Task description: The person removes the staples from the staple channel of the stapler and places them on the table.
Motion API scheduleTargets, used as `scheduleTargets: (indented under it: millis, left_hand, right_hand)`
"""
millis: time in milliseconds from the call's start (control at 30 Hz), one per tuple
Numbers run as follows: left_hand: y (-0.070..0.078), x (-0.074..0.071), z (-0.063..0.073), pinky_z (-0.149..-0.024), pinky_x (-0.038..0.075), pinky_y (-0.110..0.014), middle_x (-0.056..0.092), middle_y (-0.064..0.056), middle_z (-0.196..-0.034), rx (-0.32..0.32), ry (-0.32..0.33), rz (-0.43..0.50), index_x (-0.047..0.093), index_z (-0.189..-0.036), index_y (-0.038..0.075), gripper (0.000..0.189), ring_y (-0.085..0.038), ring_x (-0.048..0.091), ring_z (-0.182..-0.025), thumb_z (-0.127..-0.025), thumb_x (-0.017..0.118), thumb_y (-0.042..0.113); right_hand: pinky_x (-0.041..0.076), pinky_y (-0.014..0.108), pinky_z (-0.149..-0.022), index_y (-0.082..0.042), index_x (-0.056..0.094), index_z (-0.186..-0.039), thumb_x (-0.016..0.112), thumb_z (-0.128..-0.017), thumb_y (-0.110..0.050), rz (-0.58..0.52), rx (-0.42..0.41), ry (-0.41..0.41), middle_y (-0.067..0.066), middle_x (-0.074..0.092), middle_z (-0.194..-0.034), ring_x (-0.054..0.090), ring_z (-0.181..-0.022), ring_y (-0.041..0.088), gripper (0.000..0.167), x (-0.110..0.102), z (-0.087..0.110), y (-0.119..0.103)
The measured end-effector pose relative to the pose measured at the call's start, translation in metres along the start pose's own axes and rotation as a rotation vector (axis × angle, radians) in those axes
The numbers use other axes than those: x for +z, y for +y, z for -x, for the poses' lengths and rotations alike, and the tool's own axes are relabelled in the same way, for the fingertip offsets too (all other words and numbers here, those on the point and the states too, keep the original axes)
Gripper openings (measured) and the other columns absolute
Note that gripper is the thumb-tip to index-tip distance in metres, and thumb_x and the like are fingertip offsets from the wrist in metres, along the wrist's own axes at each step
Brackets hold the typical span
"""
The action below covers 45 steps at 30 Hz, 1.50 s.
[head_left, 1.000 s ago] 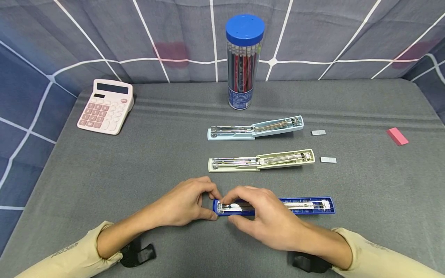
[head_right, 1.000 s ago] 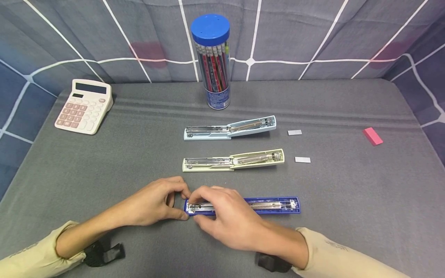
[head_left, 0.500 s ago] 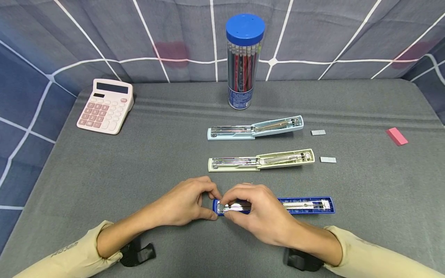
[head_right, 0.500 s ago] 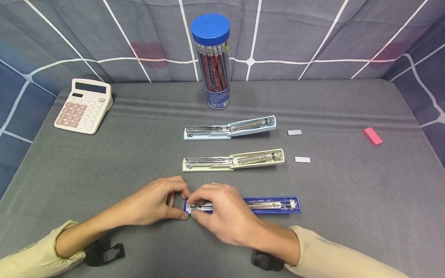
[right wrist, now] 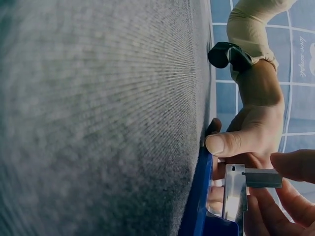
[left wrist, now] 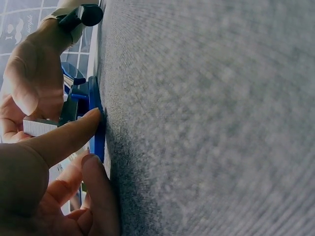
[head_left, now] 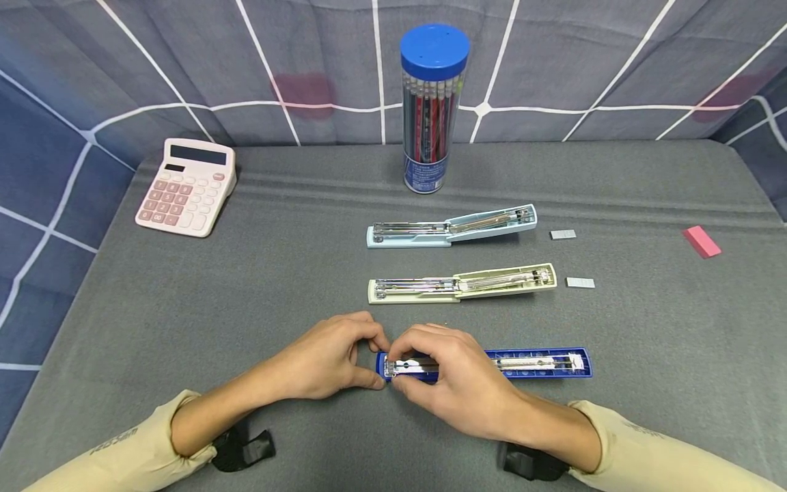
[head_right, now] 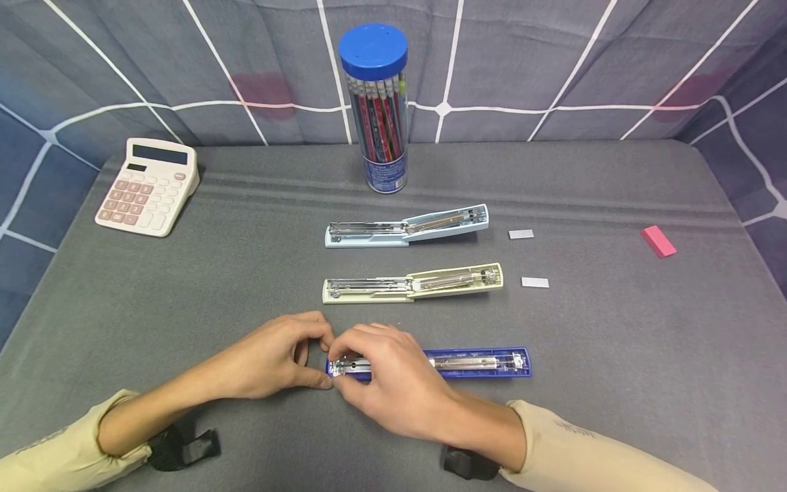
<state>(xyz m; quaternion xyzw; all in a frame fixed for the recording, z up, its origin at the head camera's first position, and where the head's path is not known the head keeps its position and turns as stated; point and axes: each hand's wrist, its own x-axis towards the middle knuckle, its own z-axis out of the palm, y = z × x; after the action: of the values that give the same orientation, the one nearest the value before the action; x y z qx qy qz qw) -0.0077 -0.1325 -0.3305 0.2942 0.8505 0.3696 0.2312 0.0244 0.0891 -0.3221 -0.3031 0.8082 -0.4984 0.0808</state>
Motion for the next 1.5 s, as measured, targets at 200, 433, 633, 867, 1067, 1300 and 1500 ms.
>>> scheduleTargets:
  millis: [200, 433, 633, 867, 1067, 1300, 1500]
  left_hand:
    - [0.000, 0.000, 0.000, -0.052, 0.044, -0.024, 0.057, 0.010, -0.089, 0.000, 0.000, 0.003, 0.070, -0.092, 0.022, 0.028, -0.002, 0.048, -0.058, -0.073, 0.089, 0.019]
    - [0.001, 0.000, 0.000, -0.052, 0.044, -0.025, 0.057, 0.010, -0.088, -0.002, 0.005, 0.000, 0.070, -0.092, 0.021, 0.028, -0.003, 0.048, -0.058, -0.072, 0.090, 0.019]
    - [0.001, 0.000, 0.000, -0.051, 0.044, -0.024, 0.057, 0.009, -0.089, -0.011, 0.001, 0.007, 0.070, -0.093, 0.021, 0.028, -0.002, 0.050, -0.057, -0.072, 0.089, 0.018]
    - [0.001, 0.000, 0.000, -0.052, 0.044, -0.025, 0.056, 0.009, -0.088, -0.013, 0.000, 0.009, 0.070, -0.092, 0.022, 0.027, -0.002, 0.050, -0.058, -0.073, 0.089, 0.019]
    - [0.001, 0.001, 0.000, -0.051, 0.044, -0.024, 0.056, 0.009, -0.088, -0.010, 0.004, 0.008, 0.070, -0.092, 0.022, 0.027, -0.002, 0.050, -0.057, -0.073, 0.089, 0.019]
    - [0.000, 0.001, 0.000, -0.053, 0.044, -0.024, 0.056, 0.010, -0.087, -0.014, 0.012, -0.001, 0.070, -0.091, 0.023, 0.028, -0.002, 0.050, -0.057, -0.072, 0.089, 0.020]
    - [0.000, 0.001, 0.000, -0.053, 0.044, -0.023, 0.056, 0.011, -0.087, -0.012, 0.011, 0.007, 0.071, -0.092, 0.023, 0.028, -0.002, 0.050, -0.057, -0.072, 0.089, 0.020]
  right_hand:
    - [0.052, 0.031, -0.078, -0.015, 0.067, -0.096, 0.078, -0.081, 0.000, 0.006, 0.004, 0.019, -0.010, 0.065, -0.093, 0.061, -0.089, 0.010, 0.024, 0.001, 0.000, 0.001]
    - [0.051, 0.033, -0.081, -0.017, 0.062, -0.095, 0.075, -0.084, -0.003, 0.012, 0.000, 0.031, -0.010, 0.064, -0.097, 0.059, -0.093, 0.007, 0.023, 0.000, 0.000, 0.000]
    - [0.053, 0.035, -0.080, -0.013, 0.060, -0.102, 0.070, -0.087, 0.000, -0.124, 0.050, 0.039, -0.004, 0.066, -0.099, 0.063, -0.091, 0.012, 0.022, -0.009, 0.000, -0.002]
    - [0.053, 0.032, -0.087, -0.010, 0.060, -0.102, 0.072, -0.081, 0.010, -0.221, 0.064, 0.082, 0.004, 0.067, -0.103, 0.066, -0.094, 0.015, 0.031, -0.016, 0.001, -0.005]
    - [0.052, 0.031, -0.086, -0.011, 0.066, -0.098, 0.073, -0.082, 0.009, -0.156, -0.014, 0.089, 0.000, 0.067, -0.099, 0.063, -0.095, 0.014, 0.027, -0.018, 0.004, -0.004]
    - [0.052, 0.032, -0.083, -0.012, 0.070, -0.099, 0.074, -0.085, 0.003, -0.145, -0.052, 0.104, -0.003, 0.070, -0.098, 0.066, -0.093, 0.014, 0.021, -0.025, 0.008, -0.005]
    - [0.052, 0.028, -0.083, -0.011, 0.070, -0.092, 0.074, -0.083, 0.006, -0.183, -0.085, 0.132, 0.000, 0.071, -0.098, 0.067, -0.092, 0.017, 0.020, -0.031, 0.010, -0.005]
